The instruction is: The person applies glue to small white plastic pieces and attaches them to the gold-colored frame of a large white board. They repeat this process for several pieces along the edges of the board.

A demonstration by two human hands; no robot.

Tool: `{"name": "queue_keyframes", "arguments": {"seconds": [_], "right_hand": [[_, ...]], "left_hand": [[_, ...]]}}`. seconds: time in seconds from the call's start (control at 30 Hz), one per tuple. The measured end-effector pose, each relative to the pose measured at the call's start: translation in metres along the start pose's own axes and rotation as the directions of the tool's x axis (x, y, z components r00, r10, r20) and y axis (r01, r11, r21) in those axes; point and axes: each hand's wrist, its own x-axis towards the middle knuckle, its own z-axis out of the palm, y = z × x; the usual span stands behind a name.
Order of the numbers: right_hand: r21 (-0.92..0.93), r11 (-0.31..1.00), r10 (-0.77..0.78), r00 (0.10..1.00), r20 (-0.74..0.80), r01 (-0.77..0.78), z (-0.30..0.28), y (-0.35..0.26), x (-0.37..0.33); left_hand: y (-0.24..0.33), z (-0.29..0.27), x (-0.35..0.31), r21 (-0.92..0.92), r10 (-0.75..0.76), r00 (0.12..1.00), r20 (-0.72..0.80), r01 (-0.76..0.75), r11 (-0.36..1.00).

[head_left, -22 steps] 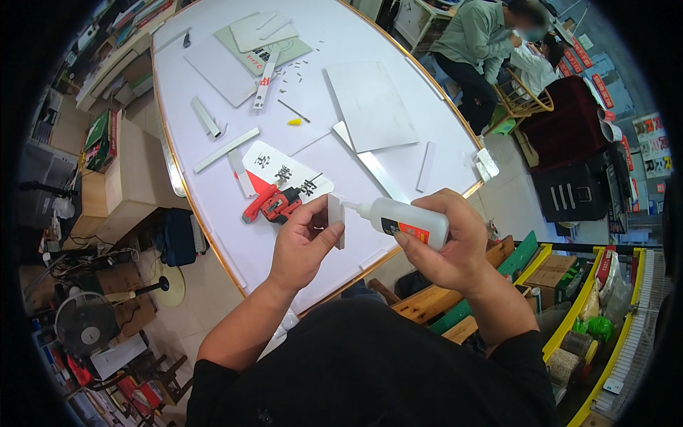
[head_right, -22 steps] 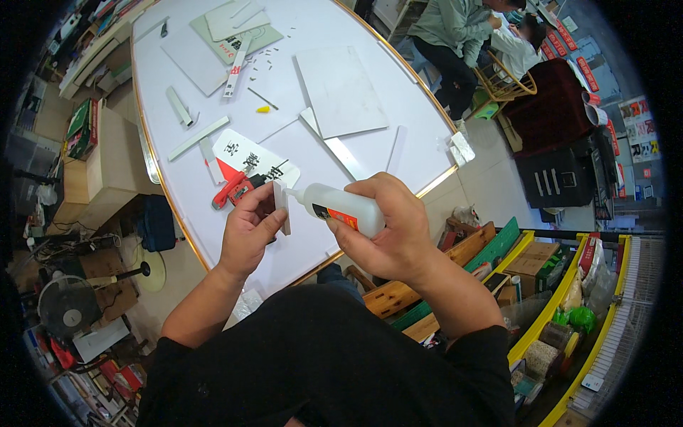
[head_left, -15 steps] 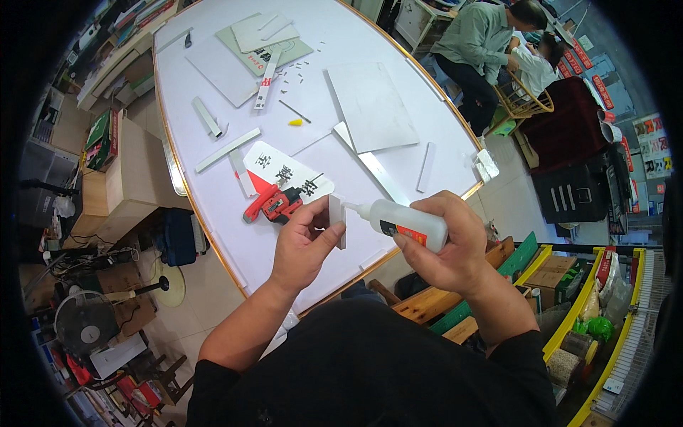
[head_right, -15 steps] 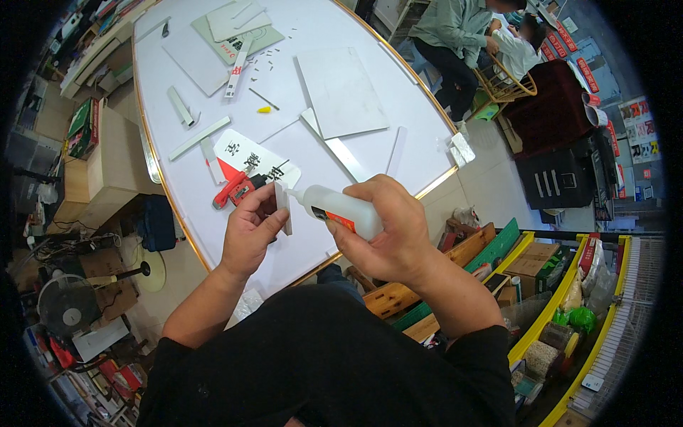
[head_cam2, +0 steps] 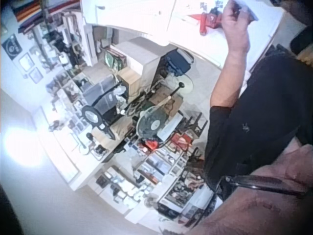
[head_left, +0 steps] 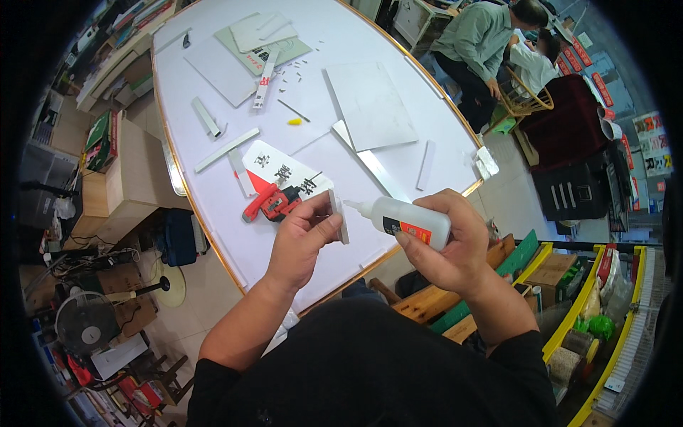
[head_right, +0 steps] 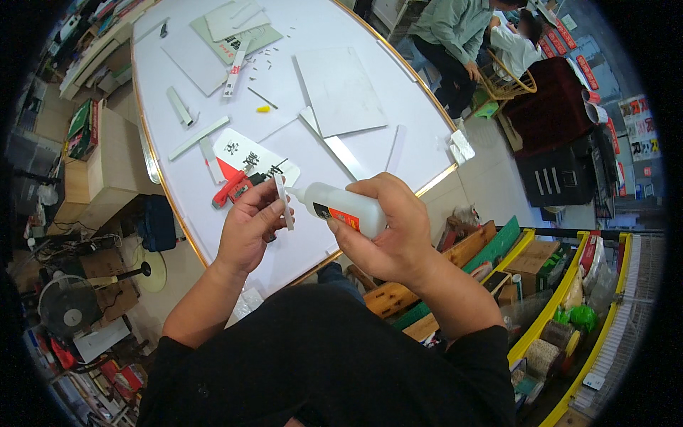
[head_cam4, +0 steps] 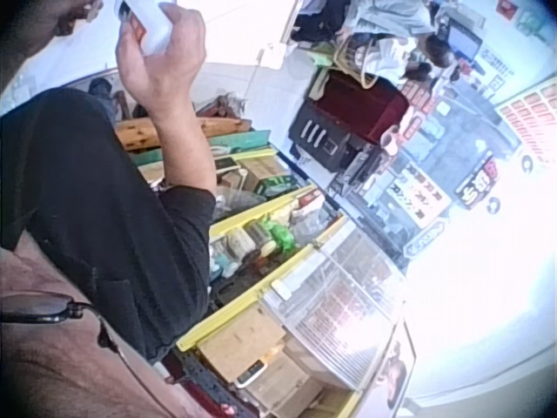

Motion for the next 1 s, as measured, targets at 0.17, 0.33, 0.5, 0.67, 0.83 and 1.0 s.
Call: {"name": "queue_keyframes", "arguments": {"seconds": [0.17, 0.33, 0.5, 0.67, 0.83, 1.0], "right_hand": [[-0.003, 1.0, 0.028, 0.999, 0.032, -0.028, -0.003, -0.004, -0.002], [0.008, 1.0, 0.022, 0.998, 0.062, -0.023, -0.001, -0.006, -0.004], [-0.02, 0.999, -0.03, 0.997, 0.071, 0.031, 0.001, -0.004, -0.003], [-0.041, 0.998, -0.046, 0.993, 0.104, 0.051, 0.0, -0.004, -0.001], [-0.055, 0.998, -0.012, 0.997, 0.078, 0.016, -0.003, -0.006, 0.003], [-0.038, 0.999, 0.02, 0.997, 0.079, -0.017, -0.005, -0.008, 0.007]], "left_hand": [[0.006, 0.001, 0.005, -0.068, 0.012, 0.996, -0.087, -0.018, 0.998], [0.008, 0.005, 0.008, -0.046, 0.108, 0.988, -0.109, -0.114, 0.992], [0.008, 0.004, 0.006, -0.025, 0.111, 0.992, -0.055, -0.113, 0.993], [0.01, 0.003, 0.006, 0.015, 0.129, 0.989, -0.066, -0.129, 0.992], [0.01, 0.008, 0.006, -0.008, 0.095, 0.991, -0.093, -0.096, 0.995], [0.006, 0.006, 0.003, -0.005, 0.08, 0.995, -0.058, -0.08, 0.997]]}}
